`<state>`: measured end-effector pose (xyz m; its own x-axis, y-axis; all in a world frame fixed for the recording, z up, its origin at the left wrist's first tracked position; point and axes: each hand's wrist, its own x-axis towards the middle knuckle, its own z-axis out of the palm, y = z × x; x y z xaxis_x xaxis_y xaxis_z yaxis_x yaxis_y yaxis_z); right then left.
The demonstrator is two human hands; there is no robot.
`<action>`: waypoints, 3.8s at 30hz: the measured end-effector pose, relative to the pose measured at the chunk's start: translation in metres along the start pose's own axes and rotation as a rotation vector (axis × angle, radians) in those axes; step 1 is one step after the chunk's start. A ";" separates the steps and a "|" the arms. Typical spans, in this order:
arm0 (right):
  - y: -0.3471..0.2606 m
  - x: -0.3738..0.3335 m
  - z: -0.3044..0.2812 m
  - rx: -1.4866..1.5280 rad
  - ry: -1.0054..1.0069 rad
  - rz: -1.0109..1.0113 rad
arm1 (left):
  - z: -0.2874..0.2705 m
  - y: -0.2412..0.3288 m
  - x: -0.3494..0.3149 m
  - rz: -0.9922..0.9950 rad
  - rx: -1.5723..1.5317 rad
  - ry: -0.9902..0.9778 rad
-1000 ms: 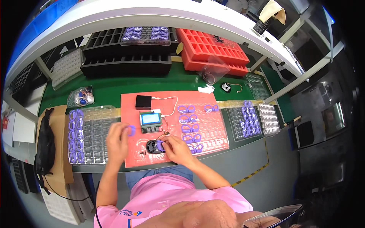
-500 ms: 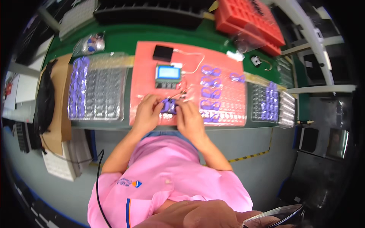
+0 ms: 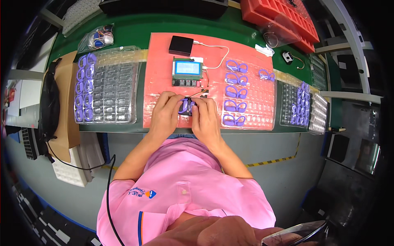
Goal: Testing and sorting electronic components at a quality control station.
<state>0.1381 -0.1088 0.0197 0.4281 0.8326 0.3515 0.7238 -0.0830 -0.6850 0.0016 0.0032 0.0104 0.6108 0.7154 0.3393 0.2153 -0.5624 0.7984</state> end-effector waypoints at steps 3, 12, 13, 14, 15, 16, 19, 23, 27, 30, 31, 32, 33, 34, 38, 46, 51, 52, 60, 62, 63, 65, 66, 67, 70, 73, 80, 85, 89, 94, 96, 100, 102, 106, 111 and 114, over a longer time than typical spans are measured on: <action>0.005 0.001 0.004 -0.010 0.002 -0.021 | 0.001 -0.001 -0.001 -0.008 -0.019 0.012; 0.017 -0.008 0.012 0.090 0.035 0.000 | 0.001 0.002 -0.005 0.068 0.067 0.025; 0.018 -0.009 0.013 0.101 0.045 -0.003 | 0.001 0.001 -0.005 0.038 0.047 0.040; 0.020 -0.009 0.015 0.113 0.054 -0.004 | 0.001 0.000 -0.004 0.006 0.028 0.054; 0.020 -0.010 0.015 0.118 0.045 0.006 | 0.000 0.001 -0.006 -0.032 0.012 0.065; 0.021 -0.009 0.014 0.125 0.049 0.011 | -0.001 0.001 -0.007 -0.045 0.014 0.058; 0.021 -0.008 0.013 0.143 0.050 0.035 | -0.003 0.004 -0.005 -0.077 -0.036 0.088; 0.022 -0.009 0.010 0.138 0.067 0.018 | -0.004 0.007 -0.006 -0.003 0.002 -0.001; 0.023 -0.008 0.011 0.137 0.078 0.003 | -0.001 0.008 -0.008 0.050 0.065 -0.063; 0.019 -0.012 0.011 0.143 0.072 -0.032 | -0.001 0.008 -0.007 0.063 0.091 -0.056; 0.020 -0.012 0.011 0.141 0.074 -0.032 | -0.001 0.008 -0.008 0.066 0.104 -0.052; 0.020 -0.012 0.011 0.111 0.067 -0.049 | -0.002 0.009 -0.008 0.068 0.102 -0.052; 0.020 -0.012 0.011 0.081 0.059 -0.065 | -0.002 0.011 -0.009 0.082 0.125 -0.060; 0.020 -0.012 0.011 0.050 0.051 -0.082 | -0.003 0.012 -0.009 0.095 0.147 -0.067; 0.013 -0.008 0.005 0.009 0.040 -0.094 | -0.002 0.012 -0.010 0.109 0.185 -0.080; 0.013 -0.001 -0.006 -0.009 -0.041 -0.123 | 0.005 0.017 -0.014 0.098 0.196 -0.079; 0.011 0.001 -0.007 -0.017 -0.047 -0.133 | 0.004 0.023 -0.012 0.064 0.202 -0.096; 0.011 0.001 -0.006 -0.011 -0.026 -0.128 | 0.004 0.023 -0.012 0.064 0.203 -0.096; 0.009 -0.001 -0.004 -0.063 0.006 -0.068 | -0.005 0.024 -0.005 -0.026 0.114 -0.188; 0.012 -0.002 -0.001 0.003 -0.047 -0.022 | -0.007 0.023 -0.003 -0.034 0.079 -0.221; 0.012 -0.003 -0.001 0.004 -0.047 -0.021 | -0.007 0.023 -0.002 -0.038 0.061 -0.237; 0.012 -0.004 0.001 0.005 -0.064 -0.008 | -0.008 0.022 -0.002 -0.025 0.067 -0.247; 0.012 -0.005 0.001 0.006 -0.072 -0.001 | -0.009 0.021 -0.002 -0.011 0.073 -0.257; 0.012 -0.005 0.002 0.006 -0.073 0.000 | -0.009 0.021 -0.001 0.003 0.078 -0.267; 0.014 -0.005 0.004 0.004 -0.073 -0.038 | -0.009 0.017 -0.003 0.006 0.069 -0.274; 0.019 -0.005 0.006 0.000 -0.068 -0.081 | -0.009 0.015 -0.003 -0.009 0.049 -0.278; 0.023 -0.007 0.011 0.018 -0.046 -0.106 | -0.013 0.015 0.003 -0.049 -0.002 -0.300; 0.028 -0.014 0.013 0.082 0.010 -0.081 | -0.010 0.015 0.002 0.021 0.012 -0.279; 0.025 -0.011 0.005 0.051 0.101 -0.137 | -0.006 0.015 0.002 0.094 0.033 -0.288; 0.021 0.002 -0.033 0.071 0.108 -0.170 | -0.012 0.017 -0.002 0.040 0.019 -0.216; 0.042 0.013 -0.062 0.018 0.161 -0.264 | -0.017 0.028 0.009 -0.038 -0.011 -0.202; 0.120 0.030 -0.153 -0.133 0.334 0.100 | -0.004 0.048 0.038 0.035 -0.040 -0.173; 0.157 0.033 -0.190 -0.254 0.324 0.059 | 0.013 0.055 0.057 0.093 -0.048 -0.155; 0.192 0.030 -0.205 -0.394 0.227 -0.039 | 0.067 0.069 0.092 0.239 -0.076 -0.203; 0.206 0.022 -0.193 -0.356 0.254 0.001 | 0.144 0.073 0.127 0.425 -0.035 -0.276; 0.199 0.027 -0.186 -0.366 0.270 -0.008 | 0.177 0.078 0.142 0.426 -0.001 -0.334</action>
<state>0.3940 -0.2042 0.0115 0.5123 0.6656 0.5427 0.8505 -0.3055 -0.4282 0.2396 -0.0125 0.0326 0.8527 0.2534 0.4568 -0.1049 -0.7737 0.6249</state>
